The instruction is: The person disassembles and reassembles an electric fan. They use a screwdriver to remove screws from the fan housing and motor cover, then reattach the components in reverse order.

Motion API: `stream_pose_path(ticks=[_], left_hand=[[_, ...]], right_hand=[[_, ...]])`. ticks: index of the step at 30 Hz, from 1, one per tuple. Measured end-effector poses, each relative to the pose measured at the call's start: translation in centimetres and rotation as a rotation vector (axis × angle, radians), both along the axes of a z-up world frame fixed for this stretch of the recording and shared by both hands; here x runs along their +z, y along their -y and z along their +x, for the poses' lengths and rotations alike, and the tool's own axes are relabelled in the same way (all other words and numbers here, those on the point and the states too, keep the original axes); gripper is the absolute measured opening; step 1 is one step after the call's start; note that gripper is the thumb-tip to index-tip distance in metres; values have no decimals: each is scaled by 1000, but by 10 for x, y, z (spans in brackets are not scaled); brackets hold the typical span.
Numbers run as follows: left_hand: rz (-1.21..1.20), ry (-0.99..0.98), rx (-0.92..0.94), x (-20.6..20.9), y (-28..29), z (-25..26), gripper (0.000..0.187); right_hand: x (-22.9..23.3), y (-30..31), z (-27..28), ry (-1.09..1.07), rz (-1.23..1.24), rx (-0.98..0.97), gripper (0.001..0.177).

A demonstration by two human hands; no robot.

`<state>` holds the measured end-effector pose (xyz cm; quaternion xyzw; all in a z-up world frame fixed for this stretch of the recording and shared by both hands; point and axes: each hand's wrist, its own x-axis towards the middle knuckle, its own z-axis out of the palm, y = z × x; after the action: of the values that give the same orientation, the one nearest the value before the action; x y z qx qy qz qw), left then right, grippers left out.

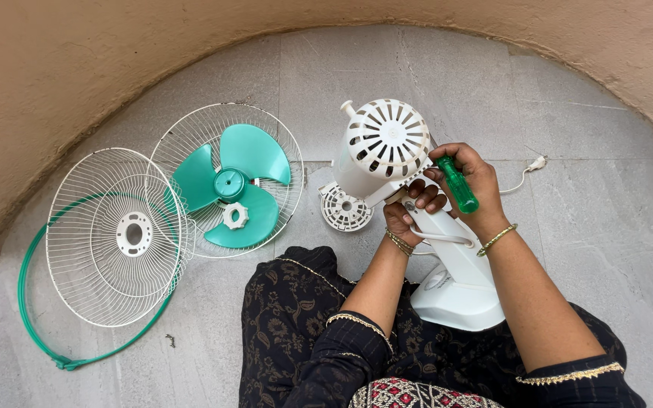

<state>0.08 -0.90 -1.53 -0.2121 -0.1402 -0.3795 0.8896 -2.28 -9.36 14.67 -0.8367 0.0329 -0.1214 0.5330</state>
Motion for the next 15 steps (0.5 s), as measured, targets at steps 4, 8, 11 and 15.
stream_pose_path(ticks=[4, 8, 11, 15], left_hand=[[-9, 5, -14, 2, 0, 0, 48], [3, -4, 7, 0, 1, 0, 46], [25, -23, 44, -3, 2, 1, 46], [61, -59, 61, -1, 3, 2, 52]], right_hand=[[2, -2, -2, 5, -43, -9, 22], [15, -11, -4, -82, -65, -64, 21], [25, -18, -4, -155, -22, -88, 20], [26, -23, -8, -99, -68, -100, 22]])
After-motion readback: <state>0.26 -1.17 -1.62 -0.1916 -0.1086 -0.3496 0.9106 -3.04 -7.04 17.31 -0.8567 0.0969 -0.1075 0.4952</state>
